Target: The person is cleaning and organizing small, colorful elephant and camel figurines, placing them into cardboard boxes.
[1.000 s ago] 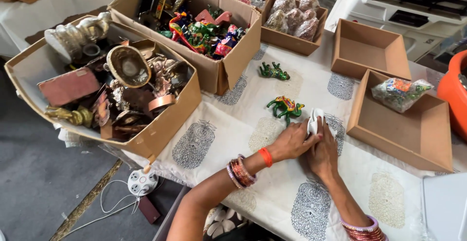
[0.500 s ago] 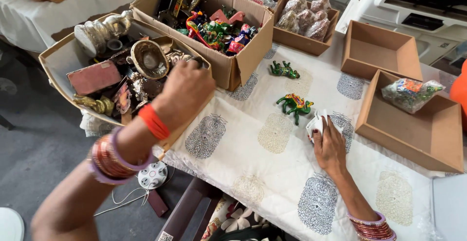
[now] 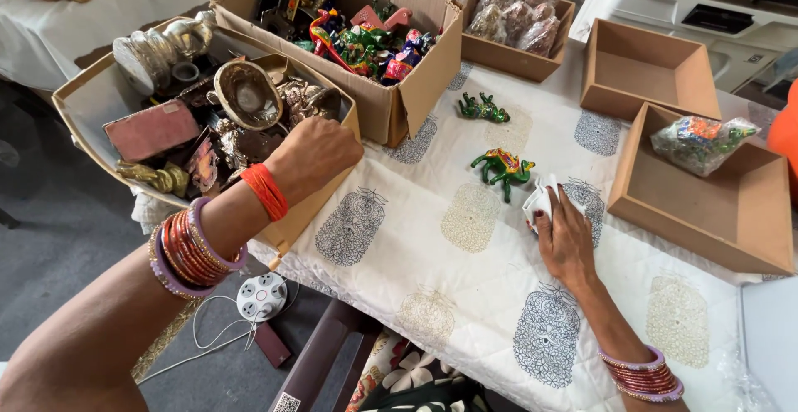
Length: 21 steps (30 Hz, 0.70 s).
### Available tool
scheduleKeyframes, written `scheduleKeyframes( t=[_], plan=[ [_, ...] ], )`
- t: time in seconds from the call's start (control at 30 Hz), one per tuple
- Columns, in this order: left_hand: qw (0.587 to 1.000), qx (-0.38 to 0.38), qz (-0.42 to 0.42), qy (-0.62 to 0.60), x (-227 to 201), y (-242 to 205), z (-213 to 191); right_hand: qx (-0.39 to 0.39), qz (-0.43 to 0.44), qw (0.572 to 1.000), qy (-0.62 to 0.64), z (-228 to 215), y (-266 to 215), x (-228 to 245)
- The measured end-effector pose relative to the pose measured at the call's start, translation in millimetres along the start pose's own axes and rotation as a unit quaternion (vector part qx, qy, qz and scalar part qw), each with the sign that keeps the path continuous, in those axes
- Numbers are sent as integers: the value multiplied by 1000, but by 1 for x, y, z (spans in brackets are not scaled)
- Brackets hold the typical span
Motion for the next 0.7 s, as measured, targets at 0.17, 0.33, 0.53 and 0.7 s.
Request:
scheduleKeyframes(
  t=[0.17, 0.33, 0.53, 0.7],
  plan=[
    [999, -44, 8, -14, 2, -3, -5, 0, -6, 1000, 3, -2, 0, 2],
    [1000, -12, 4, 19, -6, 2, -8, 0, -6, 1000, -1, -3, 0, 3],
    [999, -1, 9, 53, -12, 3, -15, -3, -12, 1000, 1, -7, -2, 9],
    [995, -7, 14, 97, -5, 9, -6, -1, -7, 1000, 11, -7, 0, 8]
  ],
)
Point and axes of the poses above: each hand's wrist, its own y-axis towards the middle knuckle, its own z-axis out of the palm, x = y × z, the point moved 9 cm from there along y, towards the middle knuckle, and after that the axes turned 15 degrees about x, right-handed, at the moved point
